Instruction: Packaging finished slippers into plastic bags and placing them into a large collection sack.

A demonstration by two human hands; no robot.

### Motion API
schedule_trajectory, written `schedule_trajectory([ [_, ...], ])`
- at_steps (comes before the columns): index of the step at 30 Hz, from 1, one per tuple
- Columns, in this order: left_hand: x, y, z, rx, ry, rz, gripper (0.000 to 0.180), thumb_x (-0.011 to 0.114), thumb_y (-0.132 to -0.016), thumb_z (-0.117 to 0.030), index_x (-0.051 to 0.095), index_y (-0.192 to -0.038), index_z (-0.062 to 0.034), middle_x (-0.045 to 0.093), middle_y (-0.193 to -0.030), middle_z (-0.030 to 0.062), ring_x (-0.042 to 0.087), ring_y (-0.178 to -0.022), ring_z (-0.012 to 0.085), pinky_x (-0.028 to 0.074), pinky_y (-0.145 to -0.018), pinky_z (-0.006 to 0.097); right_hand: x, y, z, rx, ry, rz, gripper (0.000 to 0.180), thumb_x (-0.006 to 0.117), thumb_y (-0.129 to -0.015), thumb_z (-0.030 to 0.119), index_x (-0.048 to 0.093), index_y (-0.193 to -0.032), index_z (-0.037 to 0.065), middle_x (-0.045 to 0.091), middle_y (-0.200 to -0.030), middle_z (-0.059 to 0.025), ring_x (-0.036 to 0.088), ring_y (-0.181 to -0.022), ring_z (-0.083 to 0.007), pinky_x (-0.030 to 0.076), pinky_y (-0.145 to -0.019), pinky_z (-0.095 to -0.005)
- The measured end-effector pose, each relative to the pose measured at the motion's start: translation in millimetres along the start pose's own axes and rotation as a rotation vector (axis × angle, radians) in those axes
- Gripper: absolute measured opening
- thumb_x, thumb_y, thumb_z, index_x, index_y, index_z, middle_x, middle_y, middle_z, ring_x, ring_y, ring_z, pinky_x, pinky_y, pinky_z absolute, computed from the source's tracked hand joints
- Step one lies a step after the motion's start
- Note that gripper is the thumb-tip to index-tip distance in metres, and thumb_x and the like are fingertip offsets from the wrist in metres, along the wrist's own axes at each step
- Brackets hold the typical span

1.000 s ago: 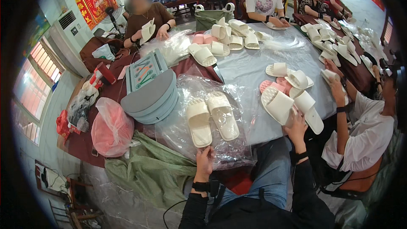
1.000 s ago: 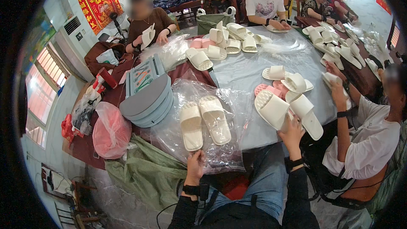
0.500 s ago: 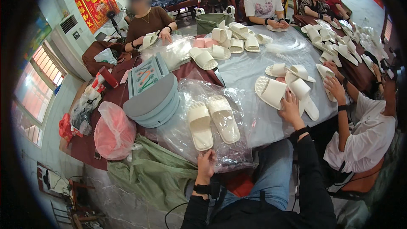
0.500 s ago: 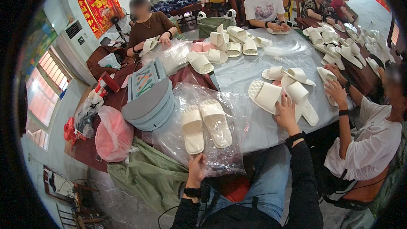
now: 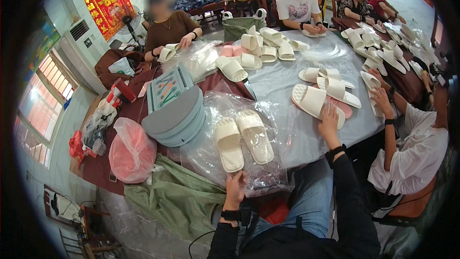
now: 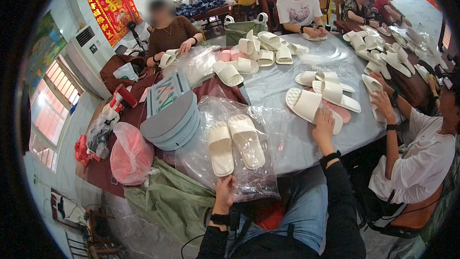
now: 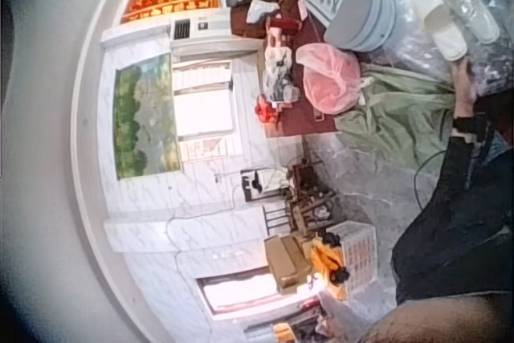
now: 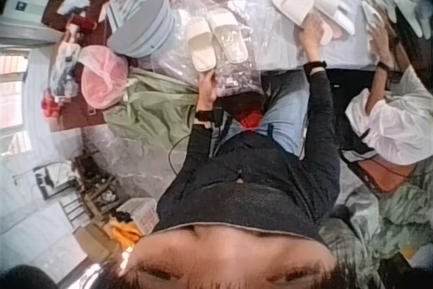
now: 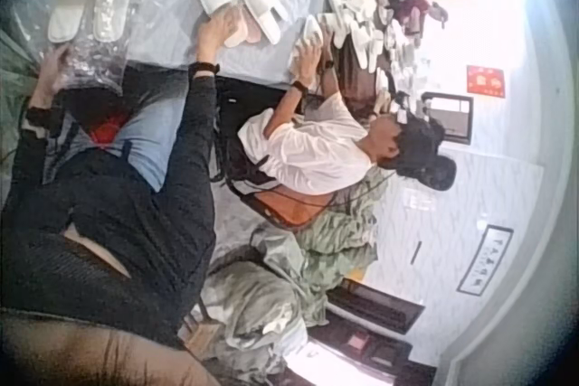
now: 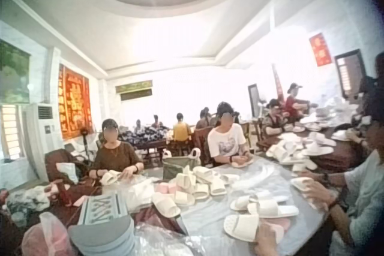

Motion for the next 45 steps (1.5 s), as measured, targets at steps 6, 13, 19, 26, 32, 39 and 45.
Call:
schedule_trajectory([
  [6, -5, -4, -1, -0.004, 0.075, 0.015, 0.008, 0.057, -0.088, -0.009, 0.056, -0.096, -0.0087, 0.059, -0.074, 0.0024, 0.055, -0.063, 0.0118, 0.044, -0.054, 0.024, -15, 48, 35, -0.065, -0.314, 0.005, 0.077, 0.070, -0.070, 0.018, 0.034, -0.136, 0.004, 0.032, -0.140, -0.0244, 0.034, -0.126, -0.0402, 0.030, -0.102, -0.0502],
  [13, 2, -6, 2, -0.024, -0.038, 0.038, 0.008, 0.059, -0.088, -0.014, 0.056, -0.095, -0.0102, 0.058, -0.073, 0.0000, 0.055, -0.063, 0.0100, 0.044, -0.054, 0.024, -14, 81, 24, 0.092, -0.283, -0.011, 0.060, 0.068, -0.075, 0.019, 0.044, -0.128, 0.003, 0.042, -0.134, -0.0214, 0.040, -0.121, -0.0388, 0.031, -0.101, -0.0475],
  [19, 20, 11, -9, -0.097, -0.163, -0.011, 0.013, 0.061, -0.087, -0.009, 0.056, -0.098, -0.0088, 0.058, -0.079, -0.0001, 0.055, -0.062, 0.0098, 0.042, -0.046, 0.022, -48, 151, 134, -0.038, -0.802, 0.531, 0.041, 0.056, -0.089, 0.036, 0.057, -0.112, 0.001, 0.062, -0.103, -0.0170, 0.062, -0.089, -0.0302, 0.048, -0.078, -0.0364],
  [26, 57, 40, -9, -0.230, -0.114, 0.075, 0.018, 0.062, -0.085, -0.006, 0.055, -0.101, -0.0051, 0.059, -0.083, 0.0026, 0.057, -0.064, 0.0110, 0.044, -0.047, 0.024, -33, 209, 170, 0.513, -1.593, 1.209, 0.066, 0.028, -0.094, 0.058, 0.042, -0.128, 0.004, 0.061, -0.108, -0.0179, 0.061, -0.095, -0.0273, 0.050, -0.080, -0.0399],
  [32, 59, 48, -3, -0.219, -0.054, 0.090, 0.021, 0.055, -0.090, -0.011, 0.057, -0.105, 0.0026, 0.063, -0.088, 0.0100, 0.062, -0.071, 0.0196, 0.053, -0.063, 0.030, -35, 213, 181, 0.600, -1.814, 1.204, 0.038, 0.044, -0.096, 0.034, 0.054, -0.114, 0.002, 0.063, -0.101, -0.0108, 0.061, -0.090, -0.0205, 0.051, -0.078, -0.0345],
  [39, 76, 55, 29, -0.379, -0.031, 0.262, 0.042, 0.044, -0.094, -0.036, 0.051, -0.118, -0.0026, 0.061, -0.098, 0.0086, 0.061, -0.079, 0.0186, 0.051, -0.066, 0.031, -48, 183, 193, 0.369, -1.804, 0.875, 0.011, 0.053, -0.087, 0.008, 0.059, -0.094, 0.001, 0.058, -0.081, -0.0001, 0.052, -0.066, -0.0077, 0.043, -0.061, -0.0214],
  [45, 114, 82, 6, -0.456, 0.207, 0.402, 0.065, 0.037, -0.092, -0.054, 0.041, -0.131, -0.0026, 0.054, -0.120, 0.0125, 0.058, -0.103, 0.0248, 0.048, -0.088, 0.034, -89, 192, 229, -0.217, -1.213, 0.797, 0.015, 0.055, -0.083, 0.012, 0.057, -0.093, 0.001, 0.058, -0.080, -0.0112, 0.056, -0.076, -0.0256, 0.045, -0.071, -0.0347],
])
Point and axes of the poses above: each hand's wrist, its own y-axis away from the middle knuckle, its own x-axis out of the palm, z = x × y, the point moved 9 cm from there along -y, towards the middle knuckle
